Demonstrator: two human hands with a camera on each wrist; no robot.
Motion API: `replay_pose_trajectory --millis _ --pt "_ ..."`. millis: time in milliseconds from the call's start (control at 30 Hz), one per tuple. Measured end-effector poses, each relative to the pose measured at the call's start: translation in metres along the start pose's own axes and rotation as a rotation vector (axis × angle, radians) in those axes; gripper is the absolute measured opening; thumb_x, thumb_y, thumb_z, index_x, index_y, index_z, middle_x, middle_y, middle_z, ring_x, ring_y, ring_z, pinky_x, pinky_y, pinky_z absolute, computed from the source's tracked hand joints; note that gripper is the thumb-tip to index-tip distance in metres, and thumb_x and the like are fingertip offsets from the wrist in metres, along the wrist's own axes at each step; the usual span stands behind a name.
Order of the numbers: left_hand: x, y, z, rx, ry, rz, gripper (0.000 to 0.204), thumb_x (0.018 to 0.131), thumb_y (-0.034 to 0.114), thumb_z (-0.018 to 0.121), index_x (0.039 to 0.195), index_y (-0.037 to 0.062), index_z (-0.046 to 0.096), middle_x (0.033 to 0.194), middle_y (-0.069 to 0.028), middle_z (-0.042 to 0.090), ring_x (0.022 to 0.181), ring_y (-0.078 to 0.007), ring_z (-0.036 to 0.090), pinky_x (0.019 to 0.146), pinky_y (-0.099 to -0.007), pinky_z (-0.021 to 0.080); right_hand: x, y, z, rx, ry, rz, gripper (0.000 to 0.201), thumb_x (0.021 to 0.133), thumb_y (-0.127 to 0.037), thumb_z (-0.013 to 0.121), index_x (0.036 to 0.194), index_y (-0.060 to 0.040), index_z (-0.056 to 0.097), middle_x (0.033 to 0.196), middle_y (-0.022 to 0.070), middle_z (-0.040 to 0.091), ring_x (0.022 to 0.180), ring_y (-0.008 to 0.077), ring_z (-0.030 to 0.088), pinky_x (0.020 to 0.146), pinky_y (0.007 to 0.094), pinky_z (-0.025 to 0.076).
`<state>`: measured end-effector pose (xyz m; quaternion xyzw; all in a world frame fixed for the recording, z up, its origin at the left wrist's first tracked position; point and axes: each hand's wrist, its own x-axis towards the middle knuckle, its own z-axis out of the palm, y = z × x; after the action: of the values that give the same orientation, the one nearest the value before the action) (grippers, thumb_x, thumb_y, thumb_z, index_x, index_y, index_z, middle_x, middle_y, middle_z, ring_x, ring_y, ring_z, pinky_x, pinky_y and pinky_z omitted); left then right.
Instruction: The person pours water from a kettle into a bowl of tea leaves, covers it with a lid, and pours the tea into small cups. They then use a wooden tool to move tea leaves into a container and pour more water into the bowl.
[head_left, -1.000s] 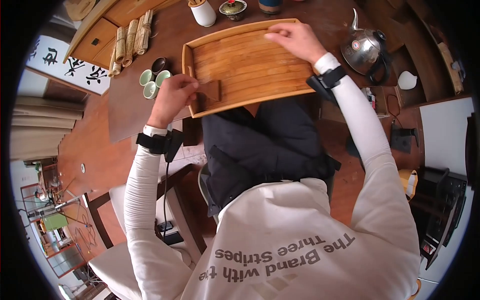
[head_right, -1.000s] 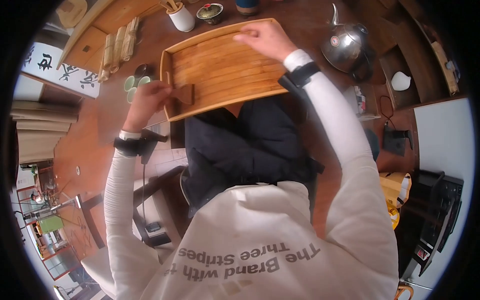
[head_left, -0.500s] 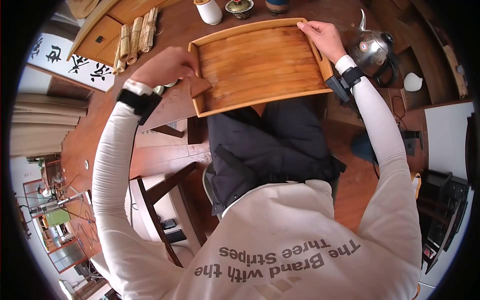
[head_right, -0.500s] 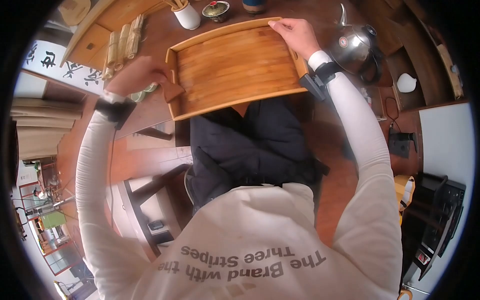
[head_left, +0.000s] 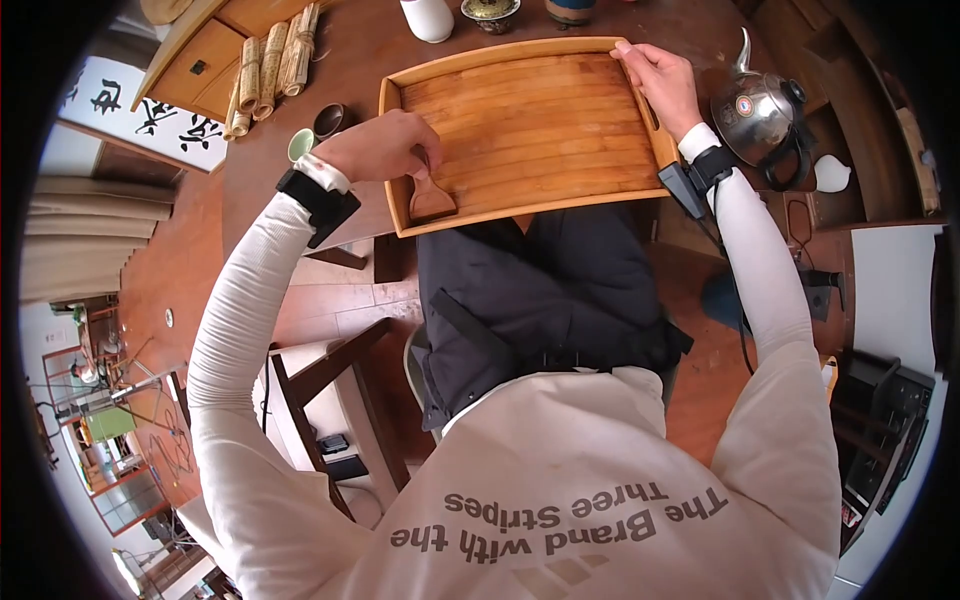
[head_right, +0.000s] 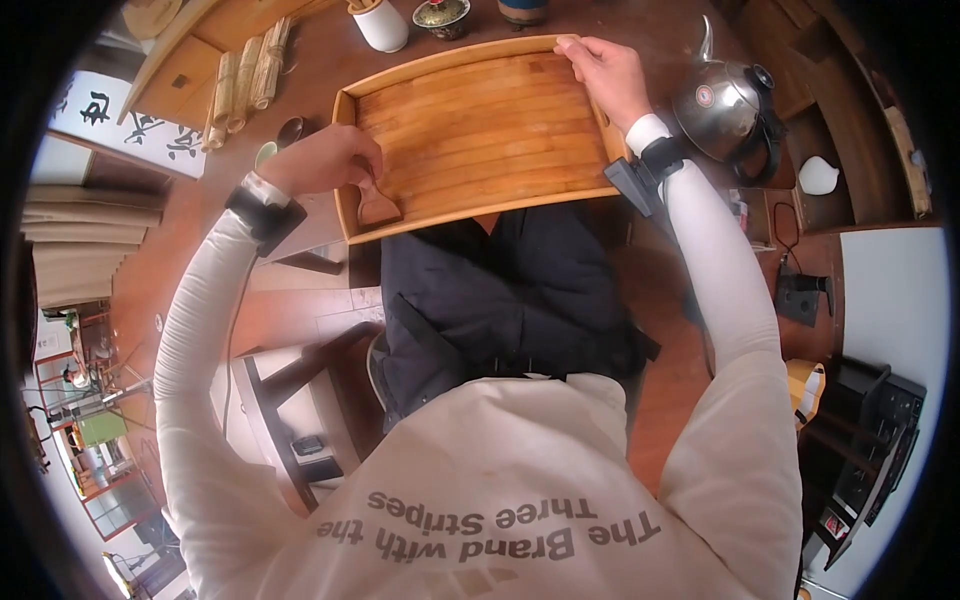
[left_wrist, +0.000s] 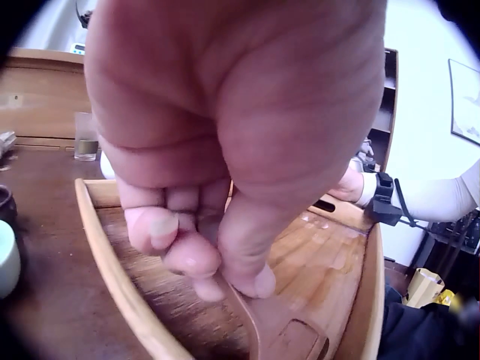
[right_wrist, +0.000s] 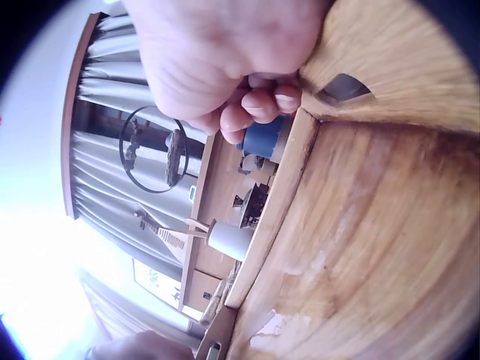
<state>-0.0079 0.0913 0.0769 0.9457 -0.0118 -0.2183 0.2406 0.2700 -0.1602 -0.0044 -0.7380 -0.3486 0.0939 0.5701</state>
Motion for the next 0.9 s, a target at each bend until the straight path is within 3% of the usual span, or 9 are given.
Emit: replay_pose_trajectory --millis 133,167,267,333,433,667,733,800,900 --pt "0.007 -0.02 -0.01 0.03 0.2 -0.098 0.014 0.078 -0.002 0.07 0.092 -0.0004 0.072 0.086 -0.0163 0.072 0.086 -0.0331 0.07 0.077 -0.0384 0.054 -0.001 0.002 -0.001 -0.075 -0.023 -0.048 0.03 0.098 -0.031 0.067 0.097 -0.0025 0.078 0.061 -0.0011 0.054 0.061 0.0063 0.048 0.058 0.0257 0.04" --pt "0.014 -0.039 -0.015 0.188 0.297 0.019 0.014 0.079 -0.003 0.069 0.093 -0.001 0.071 0.087 -0.0172 0.072 0.085 -0.0346 0.07 0.076 -0.0397 0.055 -0.002 0.003 0.0 -0.086 -0.026 -0.049 0.031 0.099 -0.031 0.067 0.099 -0.0024 0.077 0.064 -0.0038 0.053 0.062 0.0049 0.046 0.058 0.0238 0.038" --pt "0.021 -0.042 -0.034 0.294 0.525 -0.066 0.013 0.08 0.008 0.071 0.091 0.0011 0.073 0.086 -0.0197 0.072 0.086 -0.0374 0.07 0.08 -0.0439 0.056 0.004 0.015 0.006 -0.117 -0.007 -0.145 0.031 0.1 -0.031 0.066 0.099 -0.0016 0.077 0.067 -0.0059 0.054 0.064 0.0034 0.045 0.058 0.0221 0.037" --pt "0.017 -0.033 -0.042 0.3 0.466 -0.103 0.016 0.082 0.007 0.072 0.096 0.0008 0.074 0.087 -0.0177 0.074 0.085 -0.0344 0.072 0.079 -0.0416 0.056 0.003 0.017 0.006 -0.141 0.023 -0.224 0.031 0.1 -0.03 0.066 0.099 -0.0009 0.077 0.069 -0.0054 0.056 0.065 0.0034 0.046 0.059 0.0222 0.039" --pt "0.006 -0.012 -0.039 -0.099 0.227 -0.066 0.013 0.085 0.003 0.07 0.097 -0.0008 0.071 0.082 -0.0057 0.071 0.078 -0.0137 0.065 0.073 -0.0281 0.051 0.001 0.011 0.003 -0.155 0.007 -0.134 0.031 0.1 -0.03 0.066 0.098 -0.0001 0.076 0.071 -0.0046 0.06 0.067 0.0033 0.047 0.06 0.0223 0.04" --pt "0.004 -0.01 0.003 -0.096 0.237 -0.078 0.016 0.081 0.008 0.074 0.094 0.0004 0.073 0.086 -0.0141 0.074 0.084 -0.0262 0.071 0.08 -0.036 0.054 0.001 0.008 0.004 -0.168 -0.011 -0.14 0.032 0.099 -0.031 0.067 0.098 -0.0004 0.076 0.069 -0.0057 0.055 0.067 0.0035 0.045 0.061 0.0226 0.039" --pt "0.007 -0.022 -0.007 -0.048 0.432 -0.149 0.015 0.081 0.008 0.074 0.094 0.0001 0.073 0.088 -0.0141 0.074 0.081 -0.0263 0.071 0.076 -0.0365 0.055 0.0 0.009 0.003 -0.151 -0.013 -0.137 0.032 0.099 -0.031 0.067 0.098 -0.0004 0.076 0.069 -0.0058 0.055 0.067 0.0035 0.045 0.061 0.0228 0.039" --pt "0.007 -0.031 -0.019 0.009 0.485 -0.156 0.014 0.081 0.006 0.073 0.094 0.0006 0.073 0.087 -0.0136 0.074 0.082 -0.0248 0.071 0.077 -0.0357 0.055 0.002 0.01 0.002 -0.178 -0.018 -0.11 0.033 0.096 -0.036 0.068 0.103 -0.0049 0.078 0.081 0.0066 0.074 0.071 0.0112 0.061 0.07 0.0271 0.049" --pt "0.005 -0.011 -0.017 -0.136 0.263 -0.004 0.012 0.084 0.001 0.07 0.095 -0.0035 0.071 0.084 -0.011 0.073 0.082 -0.0202 0.07 0.075 -0.0327 0.054 0.003 0.01 0.001 -0.22 -0.032 -0.088 0.033 0.096 -0.037 0.068 0.102 -0.0052 0.078 0.077 0.0062 0.071 0.067 0.0111 0.058 0.067 0.028 0.047"
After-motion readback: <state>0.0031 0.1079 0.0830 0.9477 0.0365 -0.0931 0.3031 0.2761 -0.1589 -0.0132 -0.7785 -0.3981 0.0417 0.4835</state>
